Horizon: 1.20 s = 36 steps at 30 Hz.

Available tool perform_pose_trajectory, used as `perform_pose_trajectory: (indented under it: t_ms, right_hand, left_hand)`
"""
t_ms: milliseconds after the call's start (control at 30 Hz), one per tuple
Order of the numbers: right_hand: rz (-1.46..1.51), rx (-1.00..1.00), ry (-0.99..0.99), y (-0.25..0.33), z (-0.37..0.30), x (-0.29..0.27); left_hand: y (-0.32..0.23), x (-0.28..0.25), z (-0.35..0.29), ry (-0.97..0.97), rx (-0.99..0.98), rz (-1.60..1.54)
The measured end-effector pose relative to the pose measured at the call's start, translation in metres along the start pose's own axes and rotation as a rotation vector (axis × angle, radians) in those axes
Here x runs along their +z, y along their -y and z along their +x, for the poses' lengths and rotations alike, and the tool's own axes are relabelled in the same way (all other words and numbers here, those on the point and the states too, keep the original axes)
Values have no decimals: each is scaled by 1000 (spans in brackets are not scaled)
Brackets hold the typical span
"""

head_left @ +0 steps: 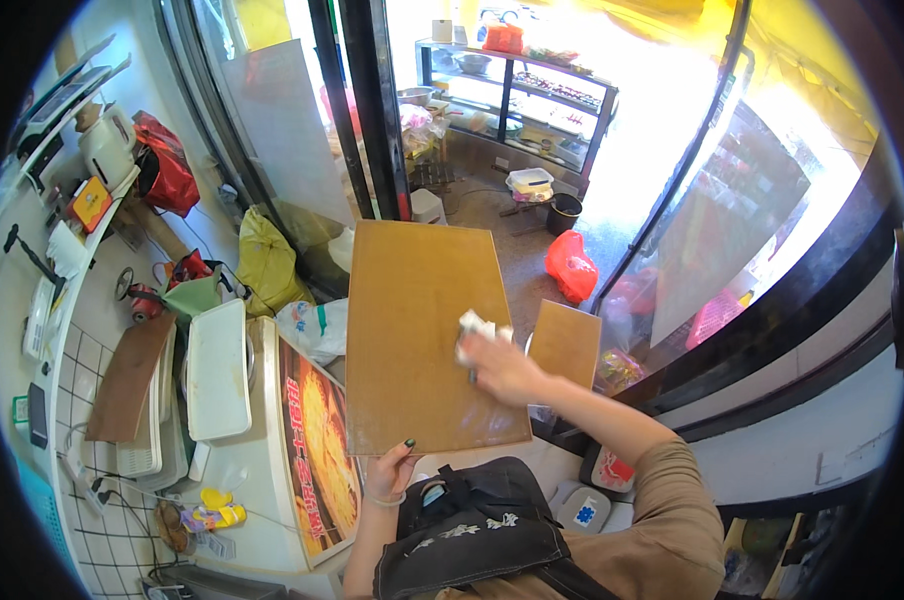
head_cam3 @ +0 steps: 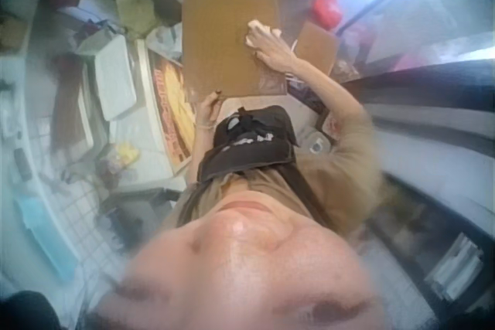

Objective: The person scrapes a brown cutting board with a metal scraper, then wipes it with a tissue. They then pick up a white tray and wipe it with a tissue, followed by scraping it with the metal scraper.

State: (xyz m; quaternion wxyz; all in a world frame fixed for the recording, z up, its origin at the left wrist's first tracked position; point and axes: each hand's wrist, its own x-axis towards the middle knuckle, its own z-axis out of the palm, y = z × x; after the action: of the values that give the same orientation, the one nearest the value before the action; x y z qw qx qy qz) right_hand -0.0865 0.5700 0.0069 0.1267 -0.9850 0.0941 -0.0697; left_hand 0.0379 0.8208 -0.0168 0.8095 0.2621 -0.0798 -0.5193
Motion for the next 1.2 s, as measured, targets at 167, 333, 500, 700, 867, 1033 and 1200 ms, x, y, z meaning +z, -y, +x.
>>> perform_pose_trajectory:
  t_ms: [167, 333, 500, 700, 867, 1033, 1200]
  right_hand:
    - [-13, 242, -174, -27, 56, -19]
    - [31, -165, 23, 91, 99, -21]
    - [-135, 503, -128, -75, 144, -35]
    - [-38, 523, -138, -71, 85, -10]
    - [123, -75, 13, 98, 28, 13]
    - [-52, 437, -231, -81, 67, -20]
    - [-71, 795, -209, -255, 64, -22]
  left_hand:
    - [-6, -8, 13, 125, -82, 21]
    - [-15, -38, 10, 58, -117, 79]
    - [-35, -10, -1, 127, -221, 44]
    - [-48, -28, 12, 149, -232, -70]
    - [-57, -47, 62, 42, -208, -1]
    - [-46, -46, 103, 65, -286, 53]
    - [-27, -7, 151, 126, -320, 38]
